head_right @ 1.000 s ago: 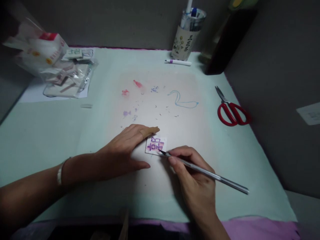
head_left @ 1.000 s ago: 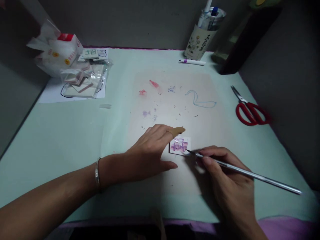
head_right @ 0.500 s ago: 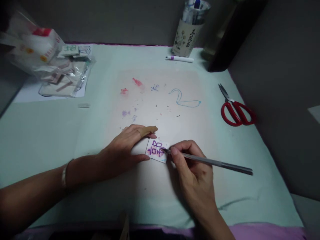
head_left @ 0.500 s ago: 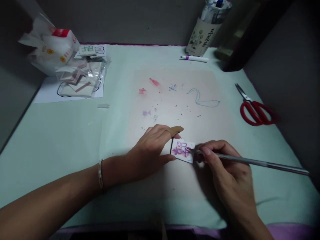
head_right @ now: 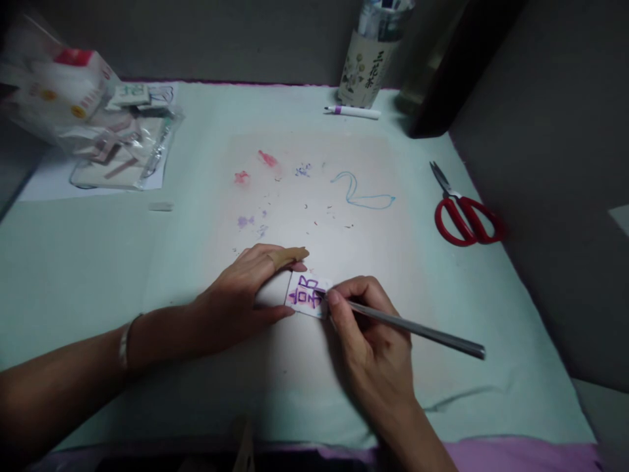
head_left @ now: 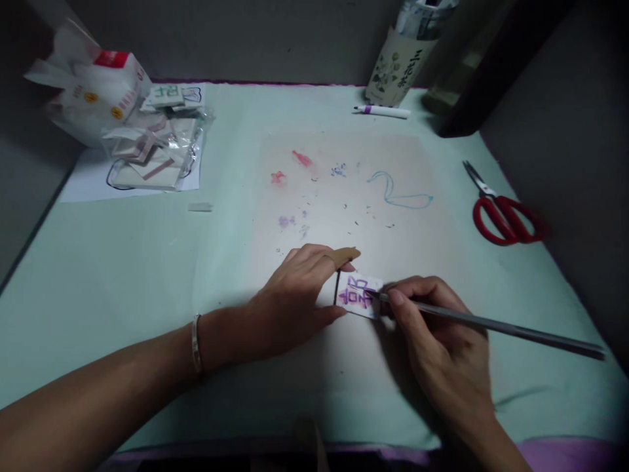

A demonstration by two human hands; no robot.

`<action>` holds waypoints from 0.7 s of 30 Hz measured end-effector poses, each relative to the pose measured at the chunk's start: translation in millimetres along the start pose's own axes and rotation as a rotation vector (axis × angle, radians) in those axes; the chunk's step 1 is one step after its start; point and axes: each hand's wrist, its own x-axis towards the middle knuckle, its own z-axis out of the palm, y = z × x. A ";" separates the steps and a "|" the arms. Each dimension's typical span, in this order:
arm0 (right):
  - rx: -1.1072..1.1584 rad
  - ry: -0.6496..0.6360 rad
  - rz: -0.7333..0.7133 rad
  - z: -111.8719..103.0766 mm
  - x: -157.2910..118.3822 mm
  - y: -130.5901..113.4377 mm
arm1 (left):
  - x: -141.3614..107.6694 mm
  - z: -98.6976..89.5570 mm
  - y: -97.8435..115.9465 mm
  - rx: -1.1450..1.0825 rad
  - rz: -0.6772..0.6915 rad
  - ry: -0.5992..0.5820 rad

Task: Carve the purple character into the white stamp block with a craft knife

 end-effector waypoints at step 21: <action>-0.037 -0.102 -0.103 1.2 -3.4 3.7 | -0.6 5.7 0.8 0.011 0.038 0.045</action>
